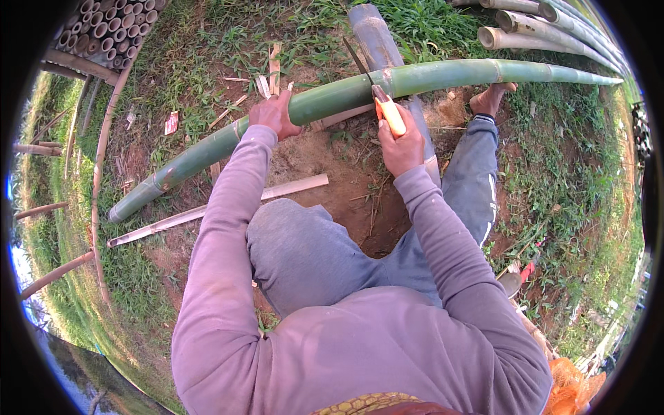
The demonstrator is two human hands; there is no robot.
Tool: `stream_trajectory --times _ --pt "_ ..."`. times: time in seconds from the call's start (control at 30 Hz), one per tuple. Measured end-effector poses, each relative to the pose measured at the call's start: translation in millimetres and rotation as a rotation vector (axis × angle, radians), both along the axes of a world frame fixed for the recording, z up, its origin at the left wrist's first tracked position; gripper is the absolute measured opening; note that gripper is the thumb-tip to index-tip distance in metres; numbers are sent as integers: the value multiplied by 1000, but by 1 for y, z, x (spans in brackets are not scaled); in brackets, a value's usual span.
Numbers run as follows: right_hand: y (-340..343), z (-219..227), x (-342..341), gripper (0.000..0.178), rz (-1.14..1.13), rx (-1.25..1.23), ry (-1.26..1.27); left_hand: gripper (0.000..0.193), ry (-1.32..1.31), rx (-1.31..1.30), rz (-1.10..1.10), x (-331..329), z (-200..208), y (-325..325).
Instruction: The person sits on the ground and uses a hand saw to cut long bamboo poles into shorter sections. The person positions each pole on a support, saws through it, and places the cut pieces aside.
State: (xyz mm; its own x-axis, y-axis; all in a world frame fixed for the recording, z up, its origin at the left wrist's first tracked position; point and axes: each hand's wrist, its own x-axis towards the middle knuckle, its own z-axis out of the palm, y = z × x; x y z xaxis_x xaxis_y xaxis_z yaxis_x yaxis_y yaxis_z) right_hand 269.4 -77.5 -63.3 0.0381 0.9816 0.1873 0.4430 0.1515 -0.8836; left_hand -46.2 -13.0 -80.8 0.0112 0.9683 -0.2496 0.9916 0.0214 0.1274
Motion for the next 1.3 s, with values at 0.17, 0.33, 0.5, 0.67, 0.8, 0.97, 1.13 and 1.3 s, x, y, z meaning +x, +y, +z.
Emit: stream_trajectory --times 0.17,0.33,0.5,0.67,0.8,0.97,1.13,1.3 --pt "-101 25 36 56 65 -16 -17 83 -60 -51 5 -7 -5 -15" --pt "-87 27 26 58 48 63 -61 81 -91 -12 -31 -6 -4 2" --pt "-118 52 52 58 52 -61 -63 82 -18 -13 13 -3 3 -6" --pt "-160 70 77 57 102 -53 -48 79 -23 74 5 -12 -15 -11" --pt "-50 39 27 49 42 1 -19 79 -9 61 -12 2 -8 -1" --pt "-100 70 39 52 61 -71 -52 79 1 29 17 -14 -2 -5" --pt "-168 83 71 55 63 -92 -63 79 -5 5 35 -9 -10 -10" --pt "-37 25 19 51 -6 -58 4 76 9 23 -4 6 4 -1"
